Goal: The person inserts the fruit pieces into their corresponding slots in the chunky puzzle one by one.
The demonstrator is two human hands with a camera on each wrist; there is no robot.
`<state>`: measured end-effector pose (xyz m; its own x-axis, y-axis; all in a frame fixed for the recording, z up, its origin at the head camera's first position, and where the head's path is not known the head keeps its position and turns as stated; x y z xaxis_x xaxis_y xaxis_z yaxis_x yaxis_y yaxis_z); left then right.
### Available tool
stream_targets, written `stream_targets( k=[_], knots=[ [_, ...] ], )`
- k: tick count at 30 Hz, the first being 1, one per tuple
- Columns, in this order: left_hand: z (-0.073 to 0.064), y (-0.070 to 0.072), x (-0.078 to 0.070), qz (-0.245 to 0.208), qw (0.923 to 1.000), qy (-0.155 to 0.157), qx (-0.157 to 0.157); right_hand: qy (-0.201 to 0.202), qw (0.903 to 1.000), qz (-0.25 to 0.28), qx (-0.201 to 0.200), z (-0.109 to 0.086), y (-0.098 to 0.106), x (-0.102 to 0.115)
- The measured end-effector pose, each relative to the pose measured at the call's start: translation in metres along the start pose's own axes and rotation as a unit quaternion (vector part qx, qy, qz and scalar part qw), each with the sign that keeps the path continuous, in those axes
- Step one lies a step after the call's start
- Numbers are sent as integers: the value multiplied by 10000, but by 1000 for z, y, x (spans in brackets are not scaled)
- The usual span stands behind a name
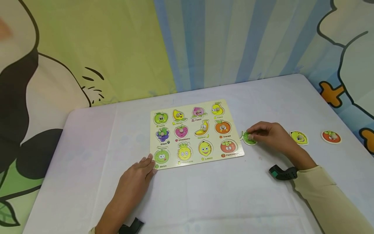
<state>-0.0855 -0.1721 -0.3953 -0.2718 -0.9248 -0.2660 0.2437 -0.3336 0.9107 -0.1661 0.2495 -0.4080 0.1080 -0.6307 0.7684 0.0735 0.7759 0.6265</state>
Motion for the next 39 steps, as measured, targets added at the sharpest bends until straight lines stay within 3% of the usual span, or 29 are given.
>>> stream_targets(
  k=[8, 18, 24, 32, 39],
  knots=[
    [0, -1, 0, -31, 10000, -8, -8, 74, 9999, -115, 71, -1, 0, 3],
    [0, -2, -1, -43, 10000, -40, 25, 377, 9972, -641, 60, -1, -1, 11],
    [0, -2, -2, -101, 9999, -61, -14, 427, 9963, -734, -114, -2, 1, 12],
    [-1, 0, -1, -35, 10000, -34, 4, 658, 9954, -590, -377, 1, -5, 16],
    [-1, -1, 0, -82, 10000, -21, 33, 452, 9979, -332, -336, 2, -12, 21]
  ],
)
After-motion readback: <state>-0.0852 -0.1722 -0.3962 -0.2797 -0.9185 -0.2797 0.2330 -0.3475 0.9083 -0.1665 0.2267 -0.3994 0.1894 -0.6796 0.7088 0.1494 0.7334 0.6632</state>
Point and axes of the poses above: each hand's wrist, its own z-axis towards the middle knuckle, its own y-axis out of the back of the hand, x = y × z, the point moved 5 cm from there along z, towards the middle knuckle, and after that the axes turned 13 degrees about -x, right-handed, at the moved point
